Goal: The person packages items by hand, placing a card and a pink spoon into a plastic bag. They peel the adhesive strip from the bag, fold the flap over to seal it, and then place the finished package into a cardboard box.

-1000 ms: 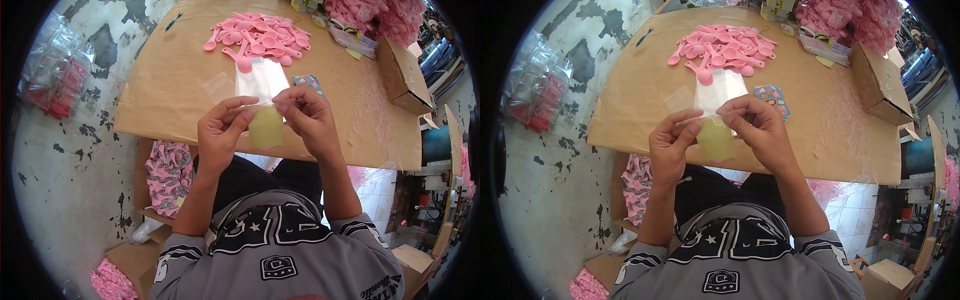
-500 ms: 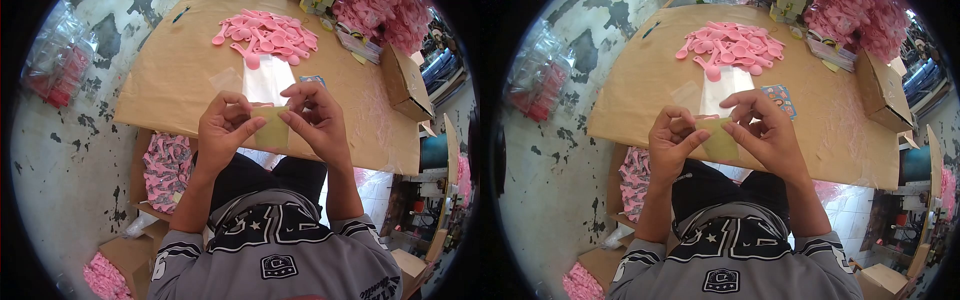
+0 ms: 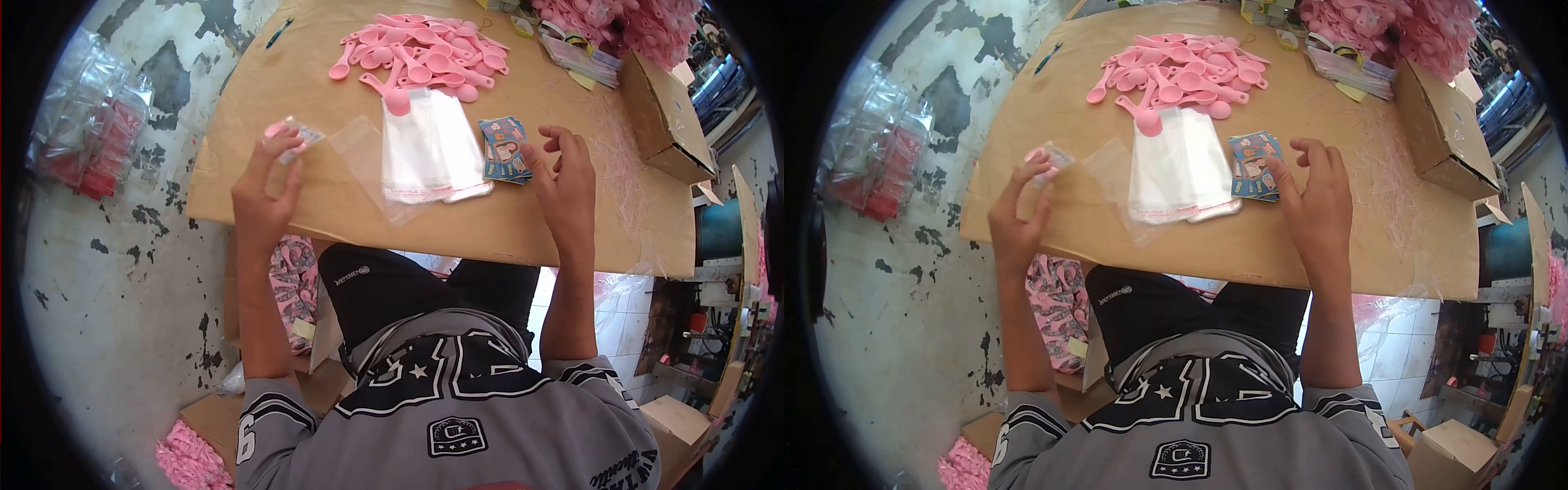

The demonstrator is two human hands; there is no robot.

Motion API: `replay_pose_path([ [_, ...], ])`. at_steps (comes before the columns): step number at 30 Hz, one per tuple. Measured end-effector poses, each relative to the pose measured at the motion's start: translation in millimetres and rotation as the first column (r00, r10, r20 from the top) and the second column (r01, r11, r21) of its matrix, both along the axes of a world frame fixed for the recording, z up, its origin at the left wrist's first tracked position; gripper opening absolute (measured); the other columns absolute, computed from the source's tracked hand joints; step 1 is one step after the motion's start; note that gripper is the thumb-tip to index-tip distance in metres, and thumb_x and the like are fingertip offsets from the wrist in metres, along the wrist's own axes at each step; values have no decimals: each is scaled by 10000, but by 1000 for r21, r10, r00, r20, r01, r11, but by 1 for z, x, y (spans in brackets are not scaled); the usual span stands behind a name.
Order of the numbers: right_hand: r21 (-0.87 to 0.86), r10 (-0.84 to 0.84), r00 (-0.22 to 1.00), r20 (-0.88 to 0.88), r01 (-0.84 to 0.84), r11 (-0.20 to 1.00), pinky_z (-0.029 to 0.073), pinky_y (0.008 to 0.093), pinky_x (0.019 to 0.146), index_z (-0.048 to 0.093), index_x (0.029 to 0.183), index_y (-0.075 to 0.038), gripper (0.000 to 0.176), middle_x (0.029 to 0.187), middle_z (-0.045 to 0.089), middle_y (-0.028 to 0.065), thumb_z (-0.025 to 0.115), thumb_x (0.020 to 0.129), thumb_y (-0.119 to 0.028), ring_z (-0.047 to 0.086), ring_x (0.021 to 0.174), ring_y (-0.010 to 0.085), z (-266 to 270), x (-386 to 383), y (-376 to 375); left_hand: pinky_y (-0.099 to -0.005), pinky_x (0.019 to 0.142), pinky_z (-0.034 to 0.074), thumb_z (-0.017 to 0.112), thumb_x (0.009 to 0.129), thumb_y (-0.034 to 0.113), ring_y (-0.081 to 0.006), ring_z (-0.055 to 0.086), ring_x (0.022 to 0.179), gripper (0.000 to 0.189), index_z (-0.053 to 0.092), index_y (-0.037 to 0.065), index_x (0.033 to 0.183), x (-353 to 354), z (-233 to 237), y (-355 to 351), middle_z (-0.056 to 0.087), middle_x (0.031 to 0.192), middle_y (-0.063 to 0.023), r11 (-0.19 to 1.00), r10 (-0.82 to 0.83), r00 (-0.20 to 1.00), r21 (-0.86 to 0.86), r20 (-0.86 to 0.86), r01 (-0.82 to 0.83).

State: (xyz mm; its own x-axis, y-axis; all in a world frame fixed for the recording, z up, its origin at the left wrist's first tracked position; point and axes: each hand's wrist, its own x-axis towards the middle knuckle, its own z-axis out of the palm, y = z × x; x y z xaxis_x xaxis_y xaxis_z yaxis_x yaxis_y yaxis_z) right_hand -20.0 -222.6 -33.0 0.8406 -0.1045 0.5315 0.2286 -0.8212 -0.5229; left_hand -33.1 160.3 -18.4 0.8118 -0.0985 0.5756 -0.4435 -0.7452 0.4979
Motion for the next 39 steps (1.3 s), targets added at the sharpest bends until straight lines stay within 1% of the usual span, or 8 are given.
replay_pose_path([
  [9, 357, 81, 930, -360, 57, 932, 483, 339, 692, 666, 1102, 6, 368, 880, 666, 95, 784, 950, -308, 594, 741, 161, -21, 11, -13, -375, 813, 486, 768, 923, 156, -252, 599, 888, 201, 679, 0, 1011, -16, -44, -72, 628, 938, -103, 998, -45, 976, 30, -211, 52],
  [15, 486, -24, 1000, 4, 19, 874, 486, 285, 685, 711, 1116, 0, 175, 905, 675, 43, 693, 1012, -140, 584, 759, 95, -10, 9, 3, -287, 683, 443, 785, 923, 126, -148, 542, 743, 165, 686, -2, 954, -20, -43, -73, 631, 890, -54, 977, -38, 988, -213, -147, 6],
  [21, 623, 440, 897, -25, -331, 709, 489, 260, 678, 741, 1085, -16, 145, 965, 685, 40, 625, 1001, -37, 606, 809, 86, 4, -17, 55, -228, 643, 393, 790, 950, 117, -57, 495, 732, 152, 687, 5, 958, -36, -27, -80, 622, 872, 12, 834, -160, 955, -552, -250, -5],
  [28, 523, 521, 850, -75, -411, 746, 407, 225, 572, 726, 977, -6, 158, 887, 651, 42, 748, 972, -162, 588, 741, 83, 15, -24, 96, -186, 659, 412, 754, 995, 120, -21, 522, 722, 150, 659, 19, 1051, -40, -32, -102, 622, 884, 25, 687, -243, 940, -726, -238, -6],
  [31, 642, 480, 876, -50, -340, 687, 426, 233, 584, 715, 954, 9, 191, 882, 647, 44, 773, 961, -173, 591, 749, 79, 3, -17, 92, -200, 663, 441, 651, 1077, 294, -60, 583, 754, 306, 635, 9, 1185, -53, -37, -105, 651, 923, -11, 600, -390, 855, -799, -342, -46],
  [34, 792, 518, 855, 8, -321, 519, 448, 254, 605, 716, 940, 8, 169, 876, 651, 39, 774, 955, -150, 597, 759, 78, 11, -21, 91, -219, 658, 458, 501, 1116, 481, -100, 630, 784, 531, 623, -11, 1276, -57, -44, -103, 678, 964, -45, 355, -779, 514, -928, -358, -109],
  [38, 545, 590, 807, -24, -485, 684, 469, 267, 648, 722, 939, -2, 138, 886, 664, 30, 770, 950, -131, 605, 766, 94, 31, -36, 77, -310, 862, 592, 462, 1129, 461, -178, 724, 984, 549, 659, -34, 1263, -49, -12, -131, 735, 1097, -105, -75, -653, 731, -943, -198, -323],
  [39, 418, 605, 795, -53, -532, 736, 472, 268, 659, 724, 940, -3, 133, 886, 667, 29, 768, 949, -128, 607, 769, 98, 35, -40, 72, -328, 899, 592, 479, 1129, 418, -196, 721, 1029, 504, 641, -30, 1292, -46, -16, -128, 733, 1132, -118, -5, -669, 718, -964, -194, -265],
])
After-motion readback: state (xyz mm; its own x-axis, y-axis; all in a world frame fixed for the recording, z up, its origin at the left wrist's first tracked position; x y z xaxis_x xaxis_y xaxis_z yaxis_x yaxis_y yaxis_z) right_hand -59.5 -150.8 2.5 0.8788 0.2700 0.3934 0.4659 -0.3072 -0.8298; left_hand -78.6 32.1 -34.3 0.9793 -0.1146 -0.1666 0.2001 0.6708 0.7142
